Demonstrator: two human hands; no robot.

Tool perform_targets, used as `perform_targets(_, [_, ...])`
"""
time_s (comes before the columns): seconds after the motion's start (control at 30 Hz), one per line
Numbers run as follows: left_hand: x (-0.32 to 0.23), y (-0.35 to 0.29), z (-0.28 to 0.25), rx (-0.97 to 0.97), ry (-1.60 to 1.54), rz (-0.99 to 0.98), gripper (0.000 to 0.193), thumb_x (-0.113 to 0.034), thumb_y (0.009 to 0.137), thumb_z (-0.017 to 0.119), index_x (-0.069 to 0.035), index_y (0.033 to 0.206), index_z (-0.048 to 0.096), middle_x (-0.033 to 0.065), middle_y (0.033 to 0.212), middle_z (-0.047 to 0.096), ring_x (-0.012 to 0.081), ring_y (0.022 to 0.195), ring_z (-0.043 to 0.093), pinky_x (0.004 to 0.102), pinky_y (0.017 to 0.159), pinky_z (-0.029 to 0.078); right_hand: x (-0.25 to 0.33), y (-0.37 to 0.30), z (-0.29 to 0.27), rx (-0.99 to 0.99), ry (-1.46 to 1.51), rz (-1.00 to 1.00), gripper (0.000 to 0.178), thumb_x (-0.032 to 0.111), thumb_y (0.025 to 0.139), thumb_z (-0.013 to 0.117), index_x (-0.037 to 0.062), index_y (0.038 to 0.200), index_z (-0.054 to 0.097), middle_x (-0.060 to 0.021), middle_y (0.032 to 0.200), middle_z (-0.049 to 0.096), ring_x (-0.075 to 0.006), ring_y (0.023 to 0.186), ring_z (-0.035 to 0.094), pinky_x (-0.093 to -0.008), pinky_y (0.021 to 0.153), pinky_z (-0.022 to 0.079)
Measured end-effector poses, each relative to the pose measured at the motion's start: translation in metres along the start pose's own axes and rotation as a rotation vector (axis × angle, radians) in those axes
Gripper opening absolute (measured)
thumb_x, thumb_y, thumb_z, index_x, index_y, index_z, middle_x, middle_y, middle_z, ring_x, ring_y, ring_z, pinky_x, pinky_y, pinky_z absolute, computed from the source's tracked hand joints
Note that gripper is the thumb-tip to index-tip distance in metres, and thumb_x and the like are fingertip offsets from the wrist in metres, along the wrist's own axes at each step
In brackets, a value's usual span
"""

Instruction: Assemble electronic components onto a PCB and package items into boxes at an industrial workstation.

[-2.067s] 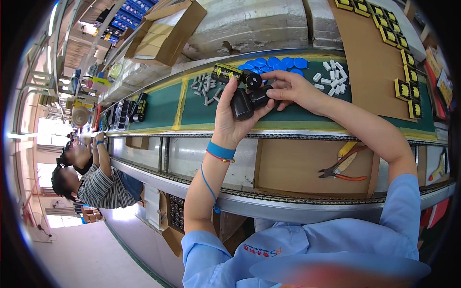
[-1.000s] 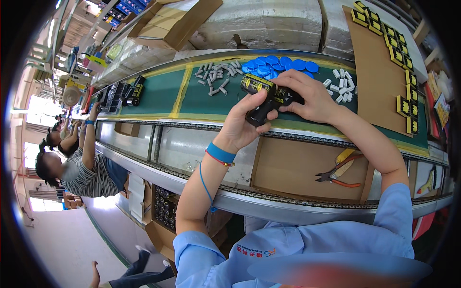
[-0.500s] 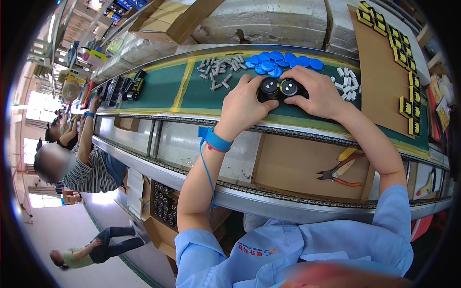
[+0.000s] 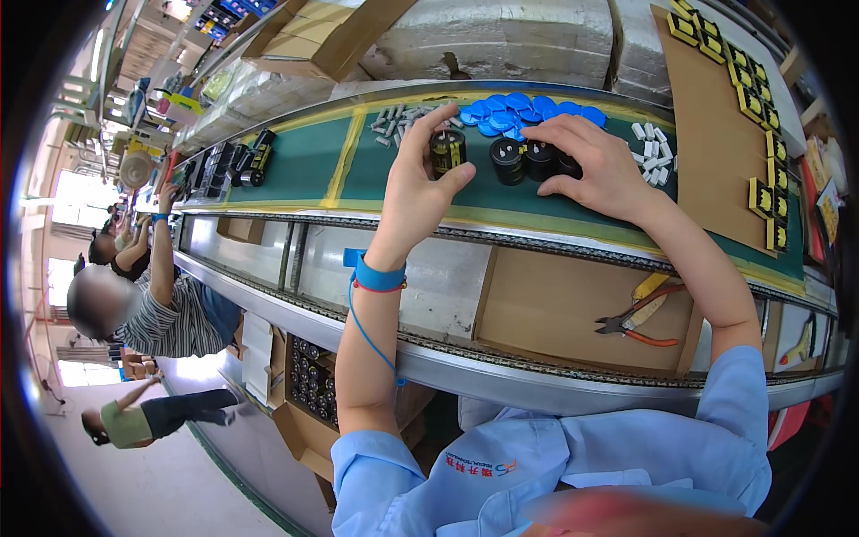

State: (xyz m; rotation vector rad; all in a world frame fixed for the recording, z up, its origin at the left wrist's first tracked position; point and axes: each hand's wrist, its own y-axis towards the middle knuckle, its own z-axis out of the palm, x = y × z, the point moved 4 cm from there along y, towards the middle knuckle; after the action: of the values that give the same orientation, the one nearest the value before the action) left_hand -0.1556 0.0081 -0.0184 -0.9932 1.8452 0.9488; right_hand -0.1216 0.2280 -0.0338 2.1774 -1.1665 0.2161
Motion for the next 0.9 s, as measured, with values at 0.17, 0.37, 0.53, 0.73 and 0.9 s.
perform_targets(0.17, [0.002, 0.003, 0.002, -0.045, 0.027, 0.032, 0.062, 0.006, 0.078, 0.069, -0.005, 0.135, 0.048, 0.0054, 0.123, 0.054, 0.013, 0.106, 0.056, 0.027, 0.091, 0.046, -0.005, -0.003, 0.0, 0.07, 0.087, 0.131, 0.069, 0.034, 0.07, 0.079, 0.0192, 0.131, 0.052, -0.009, 0.126, 0.055, -0.0299, 0.117, 0.053, -0.0414, 0.094, 0.047])
perform_targets(0.37, [0.015, 0.002, 0.001, -0.111, 0.06, 0.022, 0.056, 0.002, 0.075, 0.074, -0.005, 0.127, 0.055, 0.003, 0.11, 0.053, 0.0143, 0.104, 0.057, 0.0265, 0.088, 0.046, -0.006, 0.0, -0.004, 0.177, 0.199, 0.251, 0.076, 0.033, 0.071, 0.079, 0.0189, 0.137, 0.045, -0.0118, 0.133, 0.052, -0.0313, 0.124, 0.049, -0.0426, 0.102, 0.041])
perform_targets(0.53, [-0.006, 0.004, 0.022, 0.022, 0.395, 0.139, 0.053, -0.001, 0.072, 0.074, -0.01, 0.122, 0.058, 0.0073, 0.109, 0.054, 0.0216, 0.099, 0.058, 0.0335, 0.082, 0.048, -0.009, -0.002, -0.003, 0.201, 0.227, 0.246, 0.076, 0.025, 0.071, 0.078, 0.0158, 0.138, 0.044, -0.0131, 0.133, 0.052, -0.0314, 0.124, 0.049, -0.0414, 0.104, 0.04])
perform_targets(0.73, [-0.023, 0.01, 0.037, 0.042, 0.722, 0.28, 0.056, -0.02, 0.07, 0.078, -0.011, 0.122, 0.057, 0.0111, 0.112, 0.055, 0.0321, 0.102, 0.057, 0.039, 0.081, 0.051, -0.012, -0.001, -0.004, 0.184, 0.283, 0.212, 0.077, 0.017, 0.067, 0.08, 0.0084, 0.136, 0.045, -0.0161, 0.131, 0.053, -0.0333, 0.122, 0.049, -0.0405, 0.104, 0.04])
perform_targets(0.9, [-0.034, 0.02, 0.057, 0.085, 0.864, 0.326, 0.055, -0.023, 0.076, 0.073, -0.014, 0.126, 0.052, 0.0111, 0.113, 0.055, 0.0326, 0.092, 0.063, 0.0405, 0.069, 0.054, -0.014, -0.005, 0.001, 0.074, 0.301, 0.178, 0.082, 0.014, 0.065, 0.082, 0.0067, 0.137, 0.044, -0.0194, 0.129, 0.052, -0.0362, 0.121, 0.049, -0.0416, 0.104, 0.038])
